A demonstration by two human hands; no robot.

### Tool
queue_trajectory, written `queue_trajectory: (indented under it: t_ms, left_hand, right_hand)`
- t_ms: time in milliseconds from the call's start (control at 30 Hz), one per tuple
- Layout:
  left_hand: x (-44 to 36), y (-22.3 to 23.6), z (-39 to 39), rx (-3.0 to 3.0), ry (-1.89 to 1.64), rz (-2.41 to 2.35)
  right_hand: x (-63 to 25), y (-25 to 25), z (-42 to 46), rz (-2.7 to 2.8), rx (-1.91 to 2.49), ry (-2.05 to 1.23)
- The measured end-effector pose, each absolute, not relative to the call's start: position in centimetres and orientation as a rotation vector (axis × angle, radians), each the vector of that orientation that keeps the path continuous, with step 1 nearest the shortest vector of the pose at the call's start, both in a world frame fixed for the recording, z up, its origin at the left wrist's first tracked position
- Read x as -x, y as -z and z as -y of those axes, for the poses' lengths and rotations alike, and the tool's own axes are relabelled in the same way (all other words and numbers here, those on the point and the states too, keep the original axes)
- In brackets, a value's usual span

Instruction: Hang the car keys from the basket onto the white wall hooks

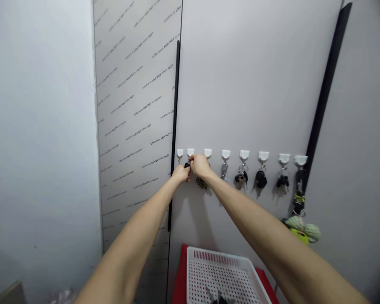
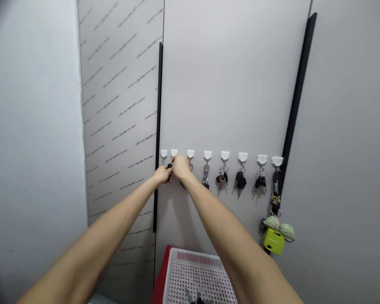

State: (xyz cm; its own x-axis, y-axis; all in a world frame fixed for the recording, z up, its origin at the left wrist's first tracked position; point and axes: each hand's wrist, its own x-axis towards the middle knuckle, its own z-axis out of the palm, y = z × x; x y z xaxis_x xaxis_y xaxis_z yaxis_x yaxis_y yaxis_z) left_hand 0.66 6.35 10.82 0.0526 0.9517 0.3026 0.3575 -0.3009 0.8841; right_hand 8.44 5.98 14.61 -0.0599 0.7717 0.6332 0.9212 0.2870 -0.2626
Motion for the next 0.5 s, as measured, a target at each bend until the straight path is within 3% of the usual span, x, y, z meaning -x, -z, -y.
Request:
queue_trajectory:
  t_ms: [267, 500]
  left_hand:
    - [-0.9, -4.5, -5.2, -1.647, -1.119, -1.319]
    - [-4.2, 9.5, 1.4, -1.741, -0.674, -1.243]
  right_hand:
    - [-11.8, -8.7, -2.1, 1.918, 1.195, 0.346]
    - [-17.9, 5.7, 3.1, 2.512, 1.492, -0.353]
